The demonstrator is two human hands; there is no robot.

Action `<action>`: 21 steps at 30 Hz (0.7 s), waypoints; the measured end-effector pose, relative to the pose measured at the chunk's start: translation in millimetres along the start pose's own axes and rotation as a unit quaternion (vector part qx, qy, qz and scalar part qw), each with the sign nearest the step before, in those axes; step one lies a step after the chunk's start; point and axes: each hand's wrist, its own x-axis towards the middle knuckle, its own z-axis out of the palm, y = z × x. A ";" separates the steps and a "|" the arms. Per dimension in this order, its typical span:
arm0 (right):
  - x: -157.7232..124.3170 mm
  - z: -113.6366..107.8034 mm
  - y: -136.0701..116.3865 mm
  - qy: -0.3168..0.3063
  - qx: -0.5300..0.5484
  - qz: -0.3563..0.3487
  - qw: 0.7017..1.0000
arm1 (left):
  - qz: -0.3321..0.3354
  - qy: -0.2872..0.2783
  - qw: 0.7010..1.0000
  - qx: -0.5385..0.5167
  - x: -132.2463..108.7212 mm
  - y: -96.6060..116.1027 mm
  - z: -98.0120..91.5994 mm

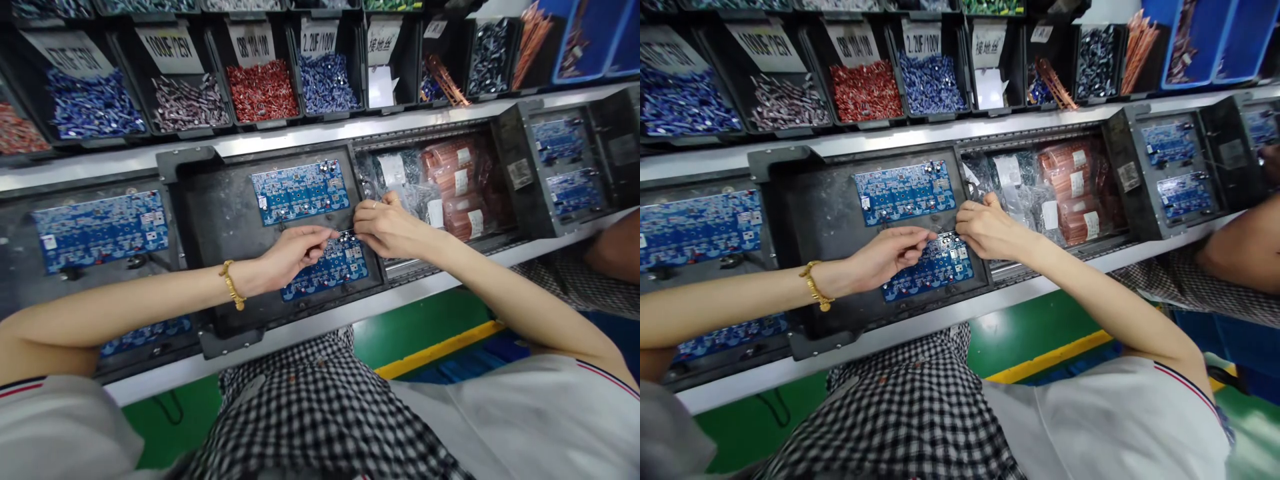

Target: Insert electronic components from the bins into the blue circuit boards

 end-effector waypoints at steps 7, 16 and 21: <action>-0.1 -4.0 -5.6 -0.022 -0.021 0.013 0.999 | -0.010 -0.002 1.000 -0.021 -1.1 -1.9 0.7; -3.1 -11.5 -32.1 0.080 0.036 0.126 0.988 | -0.027 -0.025 0.998 -0.041 -2.6 -4.7 1.9; 15.2 -27.3 -47.0 0.158 0.169 0.112 0.966 | -0.039 -0.061 0.995 -0.076 -13.1 4.8 5.1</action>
